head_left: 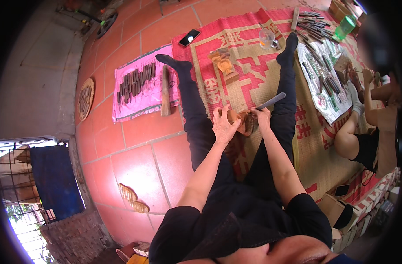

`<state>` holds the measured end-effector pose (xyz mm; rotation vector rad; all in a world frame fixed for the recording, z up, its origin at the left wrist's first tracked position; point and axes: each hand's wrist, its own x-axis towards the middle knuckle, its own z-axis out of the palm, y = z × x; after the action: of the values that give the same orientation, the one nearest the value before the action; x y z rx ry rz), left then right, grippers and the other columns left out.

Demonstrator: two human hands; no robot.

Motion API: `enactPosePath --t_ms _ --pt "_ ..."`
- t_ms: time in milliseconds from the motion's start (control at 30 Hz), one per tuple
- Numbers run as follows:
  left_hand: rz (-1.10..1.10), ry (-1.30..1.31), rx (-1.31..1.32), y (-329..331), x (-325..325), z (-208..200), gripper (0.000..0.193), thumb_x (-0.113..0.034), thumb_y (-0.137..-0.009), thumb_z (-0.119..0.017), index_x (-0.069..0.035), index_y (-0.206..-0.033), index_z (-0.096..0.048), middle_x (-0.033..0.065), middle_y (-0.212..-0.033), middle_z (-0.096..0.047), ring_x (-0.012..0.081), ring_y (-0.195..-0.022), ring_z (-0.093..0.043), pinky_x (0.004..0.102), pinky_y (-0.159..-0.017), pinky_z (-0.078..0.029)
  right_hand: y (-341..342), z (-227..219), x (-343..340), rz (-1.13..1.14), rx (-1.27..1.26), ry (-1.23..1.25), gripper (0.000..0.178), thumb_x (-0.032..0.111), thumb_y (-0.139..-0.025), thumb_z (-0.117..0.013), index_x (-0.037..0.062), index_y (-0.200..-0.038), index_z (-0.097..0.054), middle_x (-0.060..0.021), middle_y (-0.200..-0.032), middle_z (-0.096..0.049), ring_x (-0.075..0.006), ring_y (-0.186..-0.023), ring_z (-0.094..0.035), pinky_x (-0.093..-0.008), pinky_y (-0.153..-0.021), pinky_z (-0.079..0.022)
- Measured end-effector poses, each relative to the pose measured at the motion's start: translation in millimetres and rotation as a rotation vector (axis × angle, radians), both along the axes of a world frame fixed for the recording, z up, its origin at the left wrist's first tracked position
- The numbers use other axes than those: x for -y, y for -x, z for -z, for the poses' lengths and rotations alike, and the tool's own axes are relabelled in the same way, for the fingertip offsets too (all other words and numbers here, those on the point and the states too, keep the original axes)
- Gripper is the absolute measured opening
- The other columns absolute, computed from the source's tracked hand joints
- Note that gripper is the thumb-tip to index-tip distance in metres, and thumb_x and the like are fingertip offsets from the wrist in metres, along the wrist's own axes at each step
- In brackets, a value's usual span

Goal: The person sits on a mat and carves a small piece of wood using a knife. They hold the wood in their left hand and use the knife in their right hand to shape it, occasionally rotating the piece. The carved wood remains in their hands during the clip.

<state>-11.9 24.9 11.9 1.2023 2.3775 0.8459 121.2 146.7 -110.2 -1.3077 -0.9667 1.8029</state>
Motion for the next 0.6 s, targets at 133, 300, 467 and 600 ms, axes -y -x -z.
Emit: enactPosePath --t_ms 133,300,467,600 --pt "-0.009 -0.012 -0.027 1 2 2 0.073 -0.033 -0.070 -0.077 -0.019 -0.135 -0.047 0.0162 -0.134 -0.036 0.0378 -0.121 -0.045 0.0466 -0.098 -0.045 -1 -5 4 -0.144 -0.018 -0.062 0.006 0.003 -0.082 -0.070 0.0040 -0.088 -0.070 -0.0009 -0.079 -0.067 -0.0092 -0.069 -0.061 -0.0221 -0.066 -0.048" --pt "0.003 -0.041 -0.034 2 1 3 0.072 -0.033 -0.070 -0.076 -0.018 -0.134 -0.047 0.0160 -0.133 -0.037 0.0381 -0.120 -0.046 0.0465 -0.098 -0.045 3 -5 5 -0.159 -0.003 -0.028 0.010 0.002 -0.080 -0.072 0.0035 -0.089 -0.069 -0.0009 -0.079 -0.066 -0.0101 -0.068 -0.060 -0.0229 -0.063 -0.046" --pt "0.009 -0.062 -0.095 -2 -3 4 0.070 -0.035 -0.070 -0.076 -0.015 -0.132 -0.050 0.0149 -0.128 -0.042 0.0348 -0.120 -0.048 0.0439 -0.096 -0.046 -1 2 7 -0.026 -0.076 -0.011 0.007 0.001 -0.080 -0.072 0.0052 -0.084 -0.068 0.0004 -0.074 -0.063 -0.0093 -0.064 -0.058 -0.0219 -0.059 -0.046" --pt "-0.019 -0.080 -0.092 3 0 10 0.070 -0.034 -0.070 -0.076 -0.017 -0.133 -0.050 0.0133 -0.125 -0.043 0.0340 -0.115 -0.051 0.0439 -0.095 -0.047 2 -4 11 -0.212 -0.007 -0.041 0.011 0.000 -0.080 -0.070 0.0003 -0.092 -0.069 -0.0020 -0.077 -0.064 -0.0106 -0.067 -0.058 -0.0223 -0.063 -0.044"
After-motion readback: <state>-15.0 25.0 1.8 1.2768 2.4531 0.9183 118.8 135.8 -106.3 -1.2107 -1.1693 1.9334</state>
